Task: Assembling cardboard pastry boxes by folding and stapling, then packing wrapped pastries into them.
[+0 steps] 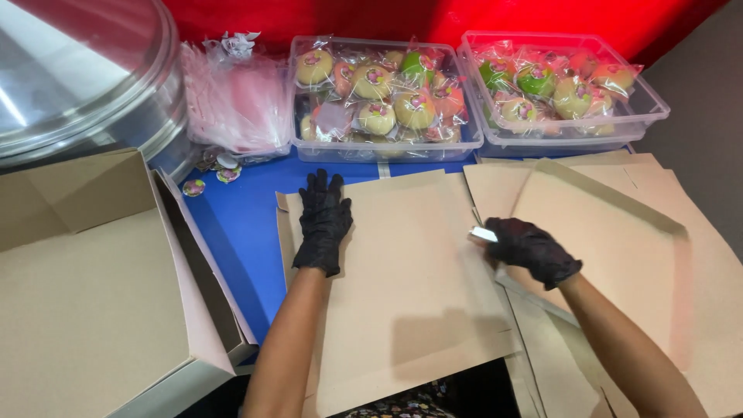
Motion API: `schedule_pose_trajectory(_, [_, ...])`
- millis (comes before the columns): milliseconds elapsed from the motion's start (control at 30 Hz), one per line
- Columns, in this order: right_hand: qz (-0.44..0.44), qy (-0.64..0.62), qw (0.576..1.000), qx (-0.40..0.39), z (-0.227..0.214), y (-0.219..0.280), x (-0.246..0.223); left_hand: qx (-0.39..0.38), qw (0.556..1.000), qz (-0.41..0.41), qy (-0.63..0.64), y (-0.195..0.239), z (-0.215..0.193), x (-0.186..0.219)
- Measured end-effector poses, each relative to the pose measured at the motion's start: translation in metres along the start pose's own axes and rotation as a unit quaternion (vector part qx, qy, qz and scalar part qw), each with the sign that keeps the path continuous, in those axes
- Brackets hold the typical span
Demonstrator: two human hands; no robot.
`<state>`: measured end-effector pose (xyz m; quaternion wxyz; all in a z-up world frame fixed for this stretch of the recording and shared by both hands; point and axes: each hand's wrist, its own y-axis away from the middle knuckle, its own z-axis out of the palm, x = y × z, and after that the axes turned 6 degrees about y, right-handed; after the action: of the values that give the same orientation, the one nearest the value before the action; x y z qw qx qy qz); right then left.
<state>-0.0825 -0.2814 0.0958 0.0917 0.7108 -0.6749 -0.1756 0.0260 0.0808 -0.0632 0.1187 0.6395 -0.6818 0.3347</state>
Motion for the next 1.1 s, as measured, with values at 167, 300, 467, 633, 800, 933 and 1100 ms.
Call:
schedule_pose_trajectory(167, [0.091, -0.025, 0.996, -0.002, -0.029, 0.009, 0.062, 0.029, 0.990, -0.077, -0.116, -0.006, -0.083, 0.009])
schedule_pose_trajectory(300, [0.080, -0.037, 0.996, 0.009, -0.047, -0.015, -0.027, 0.021, 0.964, -0.199, -0.172, 0.003, -0.059, -0.036])
schedule_pose_trajectory(467, [-0.009, -0.164, 0.977, 0.138, -0.005, -0.069, -0.083, 0.078, 0.967, -0.222, 0.102, 0.011, -0.057, -0.028])
schedule_pose_trajectory(633, [-0.113, -0.158, 0.958, 0.210, 0.022, -0.097, -0.138, 0.077, 0.942, -0.264, 0.193, -0.001, -0.049, -0.033])
schedule_pose_trajectory(800, [-0.060, -0.165, 0.964, 0.201, 0.020, -0.099, -0.152, 0.078, 0.889, -0.320, 0.317, 0.004, -0.052, -0.030])
schedule_pose_trajectory(933, [0.028, -0.201, 0.961, 0.190, 0.009, -0.083, -0.164, 0.107, 0.858, -0.219, 0.453, 0.019, -0.059, -0.014])
schedule_pose_trajectory(1100, [0.039, -0.170, 0.957, 0.232, 0.041, -0.100, -0.151, 0.069, 0.834, -0.121, 0.534, 0.017, -0.078, 0.001])
